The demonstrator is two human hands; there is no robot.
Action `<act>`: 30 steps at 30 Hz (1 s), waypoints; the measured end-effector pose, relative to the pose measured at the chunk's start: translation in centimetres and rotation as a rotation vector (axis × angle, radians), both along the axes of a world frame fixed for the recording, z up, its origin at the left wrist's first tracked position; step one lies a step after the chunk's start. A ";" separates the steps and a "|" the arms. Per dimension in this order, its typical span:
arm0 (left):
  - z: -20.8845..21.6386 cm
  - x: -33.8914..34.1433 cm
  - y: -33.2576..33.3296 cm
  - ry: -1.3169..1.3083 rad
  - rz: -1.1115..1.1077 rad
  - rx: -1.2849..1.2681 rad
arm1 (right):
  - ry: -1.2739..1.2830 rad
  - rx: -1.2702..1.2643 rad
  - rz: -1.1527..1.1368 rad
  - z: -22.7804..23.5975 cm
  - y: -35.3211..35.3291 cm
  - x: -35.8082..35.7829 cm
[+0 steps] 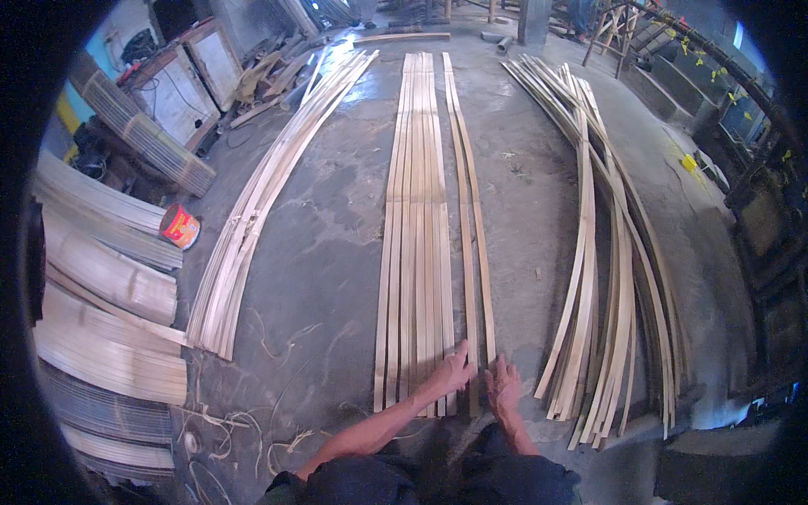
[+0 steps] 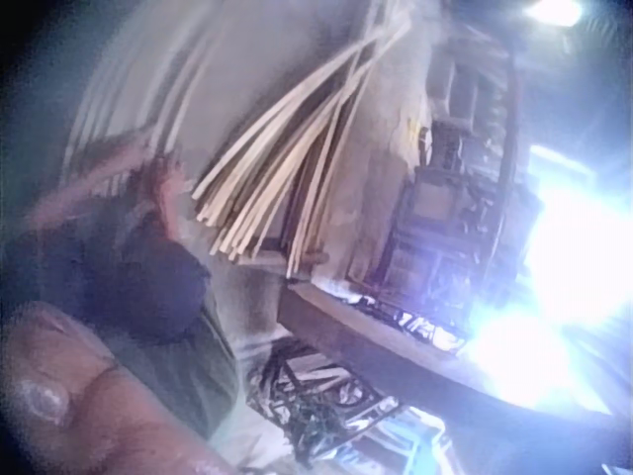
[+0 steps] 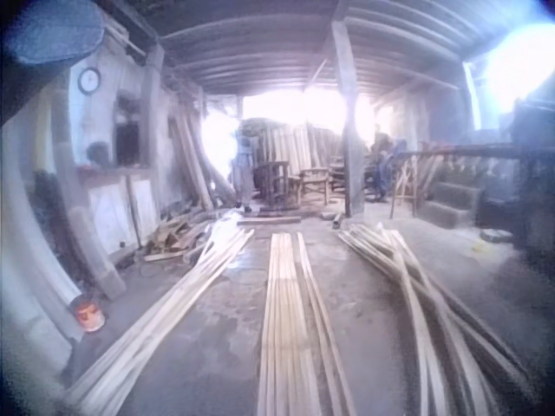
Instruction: The person sits on the floor and arranges long, thin wooden strips into a neat pile. They repeatedly pick up strips from a larger pile, align them, and place them into a growing stack.
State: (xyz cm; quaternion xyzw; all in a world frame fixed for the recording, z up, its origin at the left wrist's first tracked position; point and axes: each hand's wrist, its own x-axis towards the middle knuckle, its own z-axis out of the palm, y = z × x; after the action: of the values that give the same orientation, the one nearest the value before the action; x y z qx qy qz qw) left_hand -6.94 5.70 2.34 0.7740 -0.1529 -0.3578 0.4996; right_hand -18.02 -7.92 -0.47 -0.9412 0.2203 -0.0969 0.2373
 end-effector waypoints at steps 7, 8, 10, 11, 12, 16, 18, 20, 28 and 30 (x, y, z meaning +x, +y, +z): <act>-6.6 0.7 0.1 -0.299 0.158 -0.151 | 0.025 0.354 -0.003 3.3 2.6 1.5; -7.1 0.8 0.1 -0.211 0.244 -0.225 | 0.040 0.455 -0.035 4.5 4.2 2.0; -3.8 0.9 -1.9 0.251 0.424 -0.433 | -0.029 0.486 0.041 4.3 4.8 1.4; -1.7 1.0 -3.0 0.498 0.505 -0.534 | -0.059 0.488 0.076 4.4 4.8 0.9; -0.7 1.6 -2.5 0.430 0.527 -0.461 | -0.045 0.363 0.072 4.5 5.4 1.0; 3.1 2.1 -0.7 -0.079 0.606 -0.436 | 0.004 0.806 -0.113 3.9 5.4 0.3; 3.9 2.9 1.0 -0.240 0.668 -0.388 | -0.021 0.660 -0.053 4.2 6.0 0.2; 3.8 4.3 2.2 -0.441 0.716 -0.336 | -0.016 0.564 -0.011 3.9 5.6 0.1; -0.3 11.3 9.8 -0.595 0.672 0.053 | -0.020 0.562 0.048 1.7 5.9 -0.6; -1.1 12.9 12.7 -0.702 0.691 0.057 | 0.010 0.572 0.081 1.9 6.6 -0.2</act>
State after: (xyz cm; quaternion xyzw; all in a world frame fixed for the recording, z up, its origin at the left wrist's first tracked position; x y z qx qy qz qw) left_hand 5.95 18.43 1.23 0.8667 -0.0367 0.1073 0.4858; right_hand -18.22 -1.36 1.43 -0.8444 0.2022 -0.0168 0.4957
